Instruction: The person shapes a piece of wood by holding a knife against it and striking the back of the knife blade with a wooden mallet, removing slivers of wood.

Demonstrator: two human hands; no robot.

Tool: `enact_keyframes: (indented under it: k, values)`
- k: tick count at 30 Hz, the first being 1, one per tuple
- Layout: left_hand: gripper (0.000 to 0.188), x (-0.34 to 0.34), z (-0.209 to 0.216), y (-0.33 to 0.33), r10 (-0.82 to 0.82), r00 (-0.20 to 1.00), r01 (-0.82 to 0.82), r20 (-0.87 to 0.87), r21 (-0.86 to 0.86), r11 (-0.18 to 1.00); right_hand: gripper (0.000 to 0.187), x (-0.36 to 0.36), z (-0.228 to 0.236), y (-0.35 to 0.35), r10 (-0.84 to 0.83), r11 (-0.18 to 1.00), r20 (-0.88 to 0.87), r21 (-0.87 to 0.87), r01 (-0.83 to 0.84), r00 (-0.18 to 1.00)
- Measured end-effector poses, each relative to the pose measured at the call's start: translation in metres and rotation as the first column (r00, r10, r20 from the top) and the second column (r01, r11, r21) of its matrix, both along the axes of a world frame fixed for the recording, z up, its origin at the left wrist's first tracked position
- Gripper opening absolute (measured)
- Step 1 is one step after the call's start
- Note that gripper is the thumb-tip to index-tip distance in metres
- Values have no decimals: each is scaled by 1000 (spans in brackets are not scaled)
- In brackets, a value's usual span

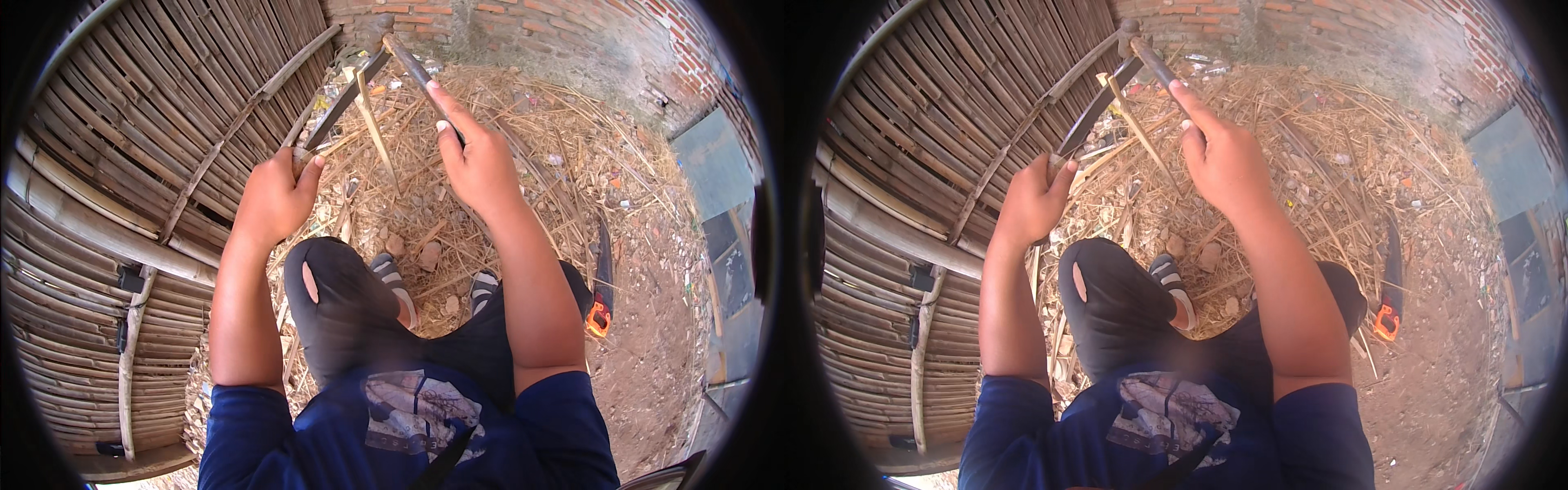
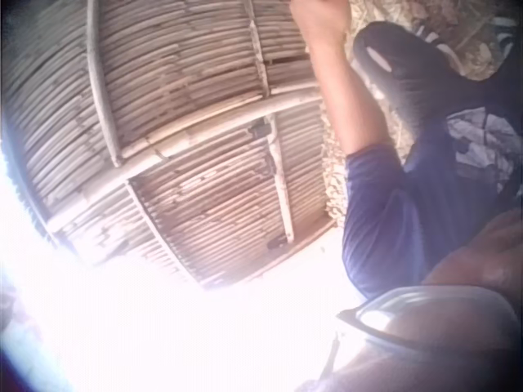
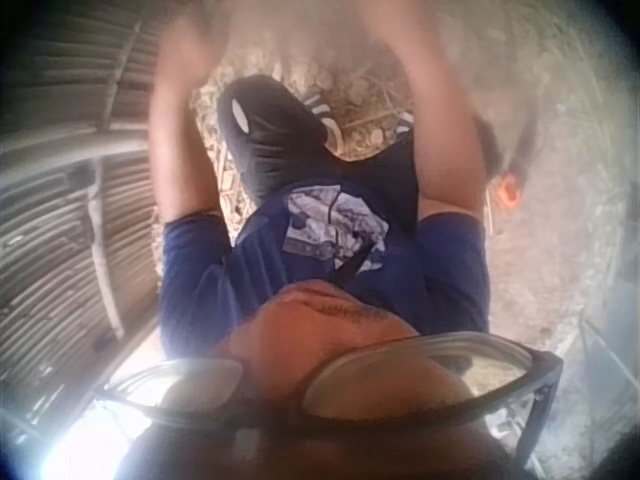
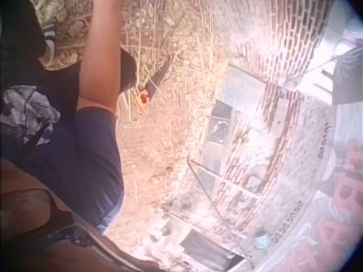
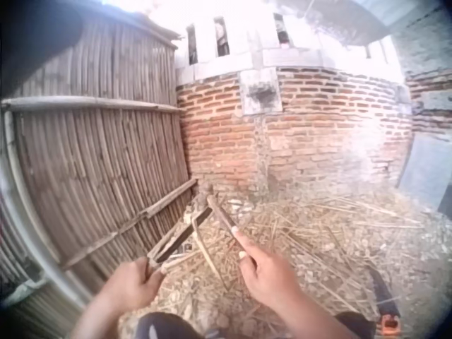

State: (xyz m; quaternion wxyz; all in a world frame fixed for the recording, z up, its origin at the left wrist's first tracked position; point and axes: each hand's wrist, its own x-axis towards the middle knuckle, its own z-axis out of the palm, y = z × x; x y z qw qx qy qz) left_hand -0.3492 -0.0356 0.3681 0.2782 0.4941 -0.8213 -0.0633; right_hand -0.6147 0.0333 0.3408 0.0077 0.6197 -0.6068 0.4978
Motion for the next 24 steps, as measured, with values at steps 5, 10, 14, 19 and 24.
enact_keyframes:
  k: [5,10,14,19,24]
  values:
    - [47,-1,-5,2,-11,1000,11,0,18,1000,53,-6,21,21,1,994,48,-106,4,999]
    - [47,-5,-10,1,-18,999,20,-36,40,999,50,-5,35,28,68,866,6,-497,-56,998]
    - [47,-8,-9,2,-5,1000,5,-30,21,1000,54,-12,1,-1,83,909,-4,-409,-77,997]
    - [48,-8,-9,-6,37,999,-37,21,8,999,53,-5,-10,-10,27,999,-17,-33,-28,999]
    - [48,-8,-11,-2,33,999,-32,-23,46,998,53,-13,-1,-3,2,999,68,51,-5,998]
